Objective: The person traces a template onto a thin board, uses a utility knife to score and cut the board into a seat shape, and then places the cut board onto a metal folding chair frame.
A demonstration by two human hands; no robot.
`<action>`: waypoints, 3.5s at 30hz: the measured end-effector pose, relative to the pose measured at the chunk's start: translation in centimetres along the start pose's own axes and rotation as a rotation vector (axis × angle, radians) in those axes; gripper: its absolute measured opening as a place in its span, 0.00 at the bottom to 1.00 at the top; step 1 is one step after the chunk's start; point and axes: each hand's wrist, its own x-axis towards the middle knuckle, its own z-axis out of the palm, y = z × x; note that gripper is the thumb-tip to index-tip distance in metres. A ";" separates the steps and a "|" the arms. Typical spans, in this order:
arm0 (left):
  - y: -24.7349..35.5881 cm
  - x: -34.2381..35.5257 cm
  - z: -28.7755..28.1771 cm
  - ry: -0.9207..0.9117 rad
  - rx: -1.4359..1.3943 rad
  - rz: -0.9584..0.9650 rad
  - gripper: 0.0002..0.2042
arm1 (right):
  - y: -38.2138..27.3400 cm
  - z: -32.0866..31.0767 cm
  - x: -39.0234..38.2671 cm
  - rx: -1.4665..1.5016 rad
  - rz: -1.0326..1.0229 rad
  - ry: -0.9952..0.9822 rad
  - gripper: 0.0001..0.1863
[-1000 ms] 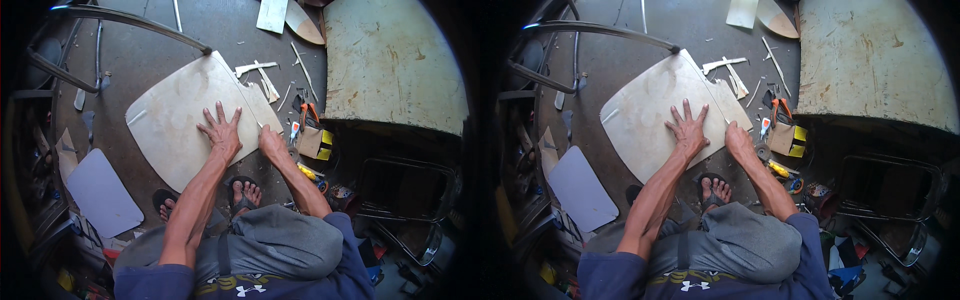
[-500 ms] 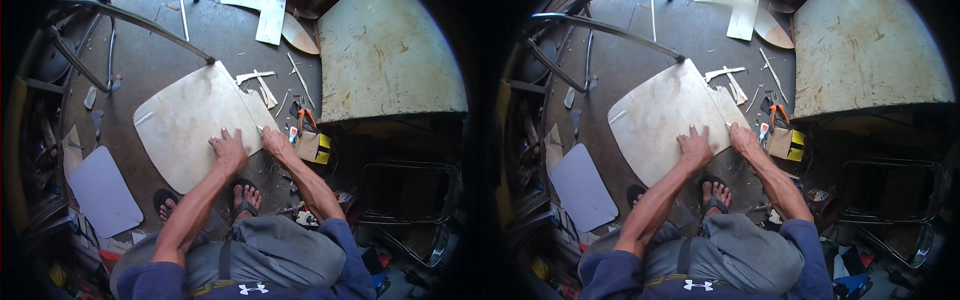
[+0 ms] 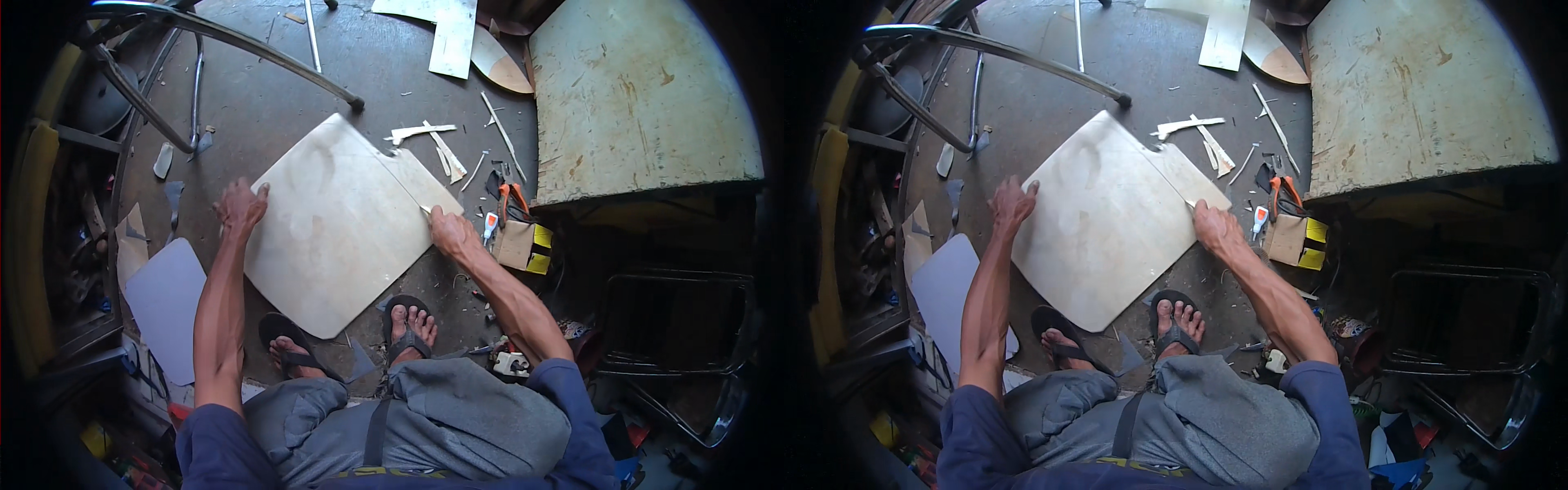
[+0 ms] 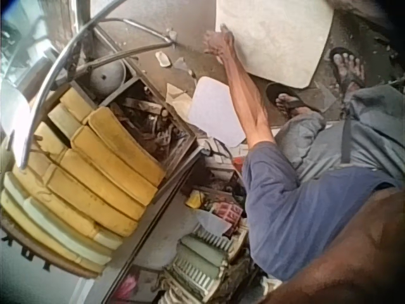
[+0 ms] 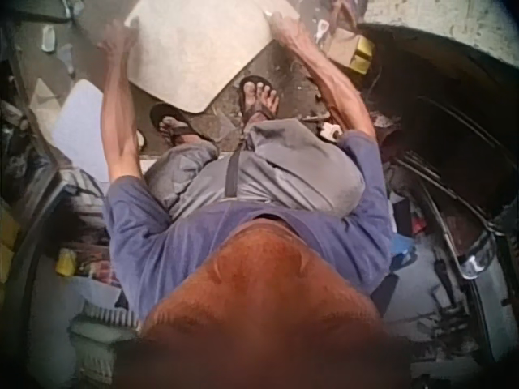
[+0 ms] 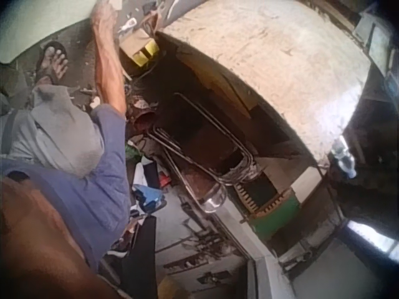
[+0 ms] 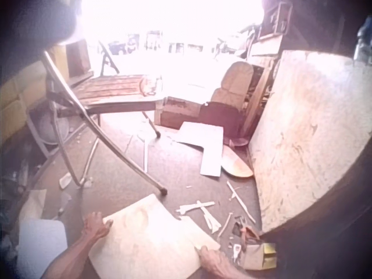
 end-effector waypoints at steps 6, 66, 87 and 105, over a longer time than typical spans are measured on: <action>-0.4 -5.3 3.1 0.142 0.076 -0.096 0.32 | -2.0 -2.4 4.8 -0.066 -0.059 0.013 0.16; 20.8 -10.7 4.0 -0.284 -0.001 0.266 0.59 | -0.1 2.9 -0.7 0.226 0.255 0.037 0.16; 21.2 -11.2 3.3 -0.298 0.004 0.291 0.60 | -3.8 5.4 -2.5 0.530 0.599 0.056 0.23; 20.9 -10.9 3.1 -0.309 -0.050 0.293 0.60 | -1.6 -0.3 -0.7 0.162 0.305 0.081 0.19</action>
